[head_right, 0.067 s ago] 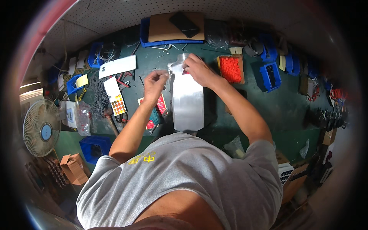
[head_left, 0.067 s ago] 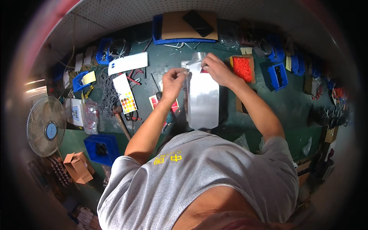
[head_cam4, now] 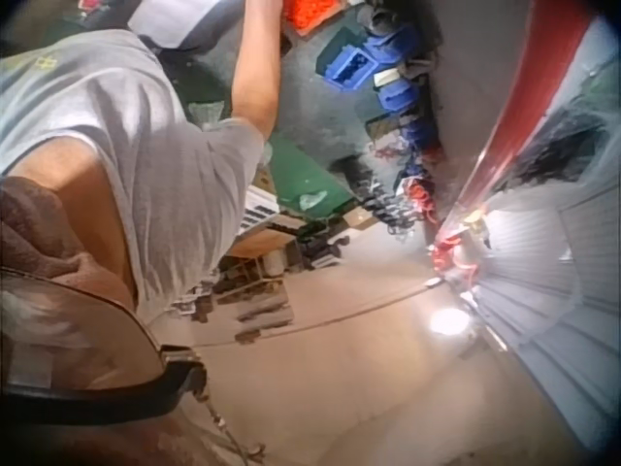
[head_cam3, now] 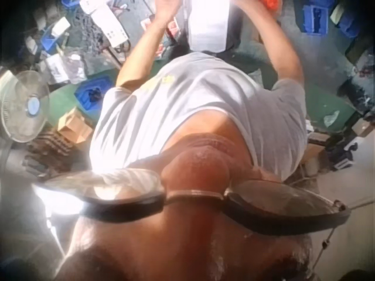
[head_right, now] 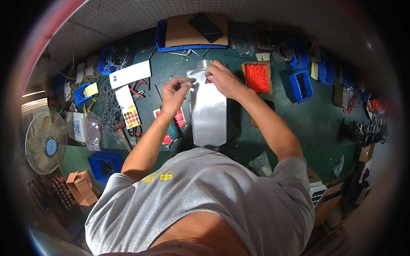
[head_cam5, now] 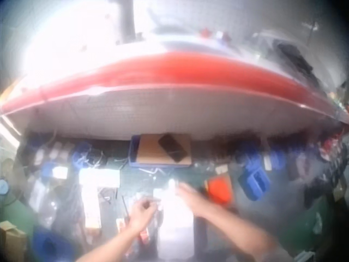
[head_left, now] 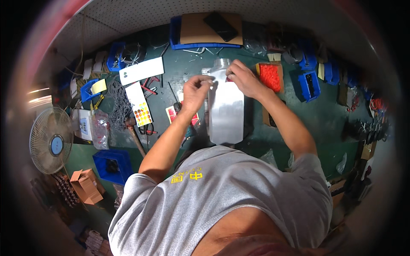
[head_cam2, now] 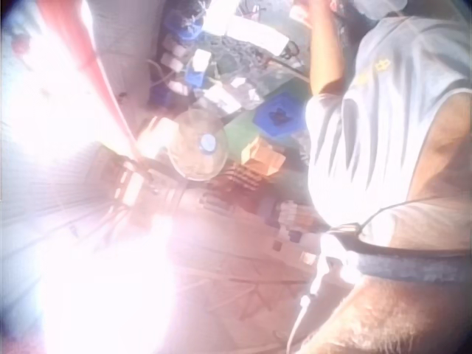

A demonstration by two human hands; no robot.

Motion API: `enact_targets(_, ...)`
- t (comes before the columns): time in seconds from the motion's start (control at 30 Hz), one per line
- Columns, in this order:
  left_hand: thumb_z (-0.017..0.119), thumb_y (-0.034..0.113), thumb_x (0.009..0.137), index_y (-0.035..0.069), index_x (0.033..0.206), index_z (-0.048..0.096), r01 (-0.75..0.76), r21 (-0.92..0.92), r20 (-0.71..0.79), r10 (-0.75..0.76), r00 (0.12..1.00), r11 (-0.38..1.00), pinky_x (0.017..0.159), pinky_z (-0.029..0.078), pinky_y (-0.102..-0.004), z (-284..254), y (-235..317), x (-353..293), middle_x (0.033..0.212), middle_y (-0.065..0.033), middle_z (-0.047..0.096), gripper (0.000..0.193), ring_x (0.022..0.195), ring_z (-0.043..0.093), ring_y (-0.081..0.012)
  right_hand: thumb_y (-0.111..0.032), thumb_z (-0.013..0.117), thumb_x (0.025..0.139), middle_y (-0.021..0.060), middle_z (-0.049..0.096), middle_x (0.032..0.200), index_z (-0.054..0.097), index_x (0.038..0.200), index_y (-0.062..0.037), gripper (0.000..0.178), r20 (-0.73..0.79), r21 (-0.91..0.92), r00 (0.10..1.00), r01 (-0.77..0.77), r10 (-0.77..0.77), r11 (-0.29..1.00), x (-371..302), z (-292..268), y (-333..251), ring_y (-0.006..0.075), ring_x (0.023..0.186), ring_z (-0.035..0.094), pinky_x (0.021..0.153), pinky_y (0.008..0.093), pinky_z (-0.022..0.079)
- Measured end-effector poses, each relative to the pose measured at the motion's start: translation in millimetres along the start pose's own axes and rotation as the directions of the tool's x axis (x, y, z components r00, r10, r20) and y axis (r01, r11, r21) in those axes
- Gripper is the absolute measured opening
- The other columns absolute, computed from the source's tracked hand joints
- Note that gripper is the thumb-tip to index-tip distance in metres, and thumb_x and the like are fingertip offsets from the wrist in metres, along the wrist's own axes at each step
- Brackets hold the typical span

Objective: The person assembles an electronic device by connecting wires, securing components with a power drill, and attaching a metal casing. They then apply a label to the casing and place the finished unit among others.

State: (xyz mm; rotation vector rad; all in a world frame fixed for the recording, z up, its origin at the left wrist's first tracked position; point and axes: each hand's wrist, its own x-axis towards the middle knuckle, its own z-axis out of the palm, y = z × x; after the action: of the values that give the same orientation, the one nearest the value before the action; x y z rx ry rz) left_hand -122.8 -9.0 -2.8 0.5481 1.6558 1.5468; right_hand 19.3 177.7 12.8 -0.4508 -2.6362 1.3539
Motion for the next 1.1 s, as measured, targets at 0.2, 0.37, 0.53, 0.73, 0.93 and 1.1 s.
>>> enact_targets(0.2, 0.083, 0.017, 0.079, -0.001, 0.096, 0.071, -0.299, 0.371, 0.167, 0.253, 0.953, 0.879, 0.067, 0.052, -0.0319, 27.5, 49.2, -13.2, 0.083, -0.0101, 0.067, 0.028, 0.073, 0.064, -0.0194, -0.003, 0.058, 0.092, 0.0157, 0.053, 0.106, 0.057, 0.103, -0.0005, 0.011, -0.067, 0.044, 0.997, 0.028, -0.025, 0.999, -34.9, -18.8, -28.9, 0.0349, 0.106, 0.055, 0.092, 0.0426, 0.047)
enact_targets(0.37, 0.081, 0.014, 0.080, -0.001, 0.093, 0.068, -0.350, 0.546, 0.210, 0.280, 0.937, 0.761, 0.065, 0.052, -0.0362, 36.3, 62.7, -24.1, 0.084, -0.0128, 0.067, 0.024, 0.071, 0.065, -0.0251, -0.002, 0.062, 0.089, 0.0146, 0.053, 0.105, 0.059, 0.101, -0.0009, 0.013, -0.100, -0.112, 0.993, 0.056, -0.067, 0.992, -41.8, -19.1, -60.3, 0.0348, 0.102, 0.055, 0.088, 0.0412, 0.048)
enact_targets(0.53, 0.075, 0.014, 0.088, -0.001, 0.091, 0.066, -0.261, 0.462, 0.200, 0.187, 0.962, 0.848, 0.061, 0.051, -0.0368, 31.8, 45.3, -23.9, 0.078, -0.0123, 0.067, 0.018, 0.067, 0.065, -0.0217, -0.004, 0.066, 0.090, 0.0086, 0.059, 0.097, 0.062, 0.106, 0.0016, 0.017, -0.194, 0.023, 0.980, 0.042, -0.037, 0.999, -43.5, -12.6, -57.4, 0.0233, 0.090, 0.061, 0.079, 0.0325, 0.050)
enact_targets(0.73, 0.070, 0.020, 0.098, 0.005, 0.096, 0.067, 0.254, -0.091, 0.076, -0.248, 0.966, 0.963, 0.059, 0.045, -0.0251, 22.6, 14.3, -15.2, 0.078, 0.0024, 0.062, 0.016, 0.065, 0.054, -0.0081, -0.013, 0.073, 0.092, 0.0024, 0.069, 0.095, 0.066, 0.111, -0.0009, 0.023, -0.305, 0.751, 0.748, -0.192, 0.589, 0.632, -55.4, 26.9, -20.3, 0.0073, 0.082, 0.062, 0.066, 0.0228, 0.051)
enact_targets(0.93, 0.071, 0.022, 0.097, 0.007, 0.095, 0.068, 0.303, -0.167, 0.088, -0.292, 0.952, 0.938, 0.059, 0.044, -0.0245, 20.4, 4.1, -12.7, 0.078, 0.0031, 0.061, 0.016, 0.065, 0.053, -0.0077, -0.012, 0.075, 0.091, 0.0007, 0.069, 0.095, 0.065, 0.109, -0.0029, 0.022, -0.177, 0.816, 0.758, -0.243, 0.627, 0.524, -52.7, 39.3, -21.1, 0.0064, 0.080, 0.061, 0.062, 0.0219, 0.049)
enact_targets(1.1, 0.071, 0.019, 0.097, 0.003, 0.094, 0.069, 0.192, -0.023, -0.025, -0.192, 0.981, 0.981, 0.058, 0.042, -0.0249, 23.7, -12.2, -4.1, 0.077, 0.0022, 0.062, 0.016, 0.065, 0.051, -0.0060, -0.002, 0.076, 0.085, 0.0038, 0.069, 0.090, 0.064, 0.101, -0.0001, 0.020, -0.271, 0.798, 0.719, -0.203, 0.639, 0.567, -42.5, 42.0, -15.0, 0.0081, 0.077, 0.063, 0.062, 0.0226, 0.050)
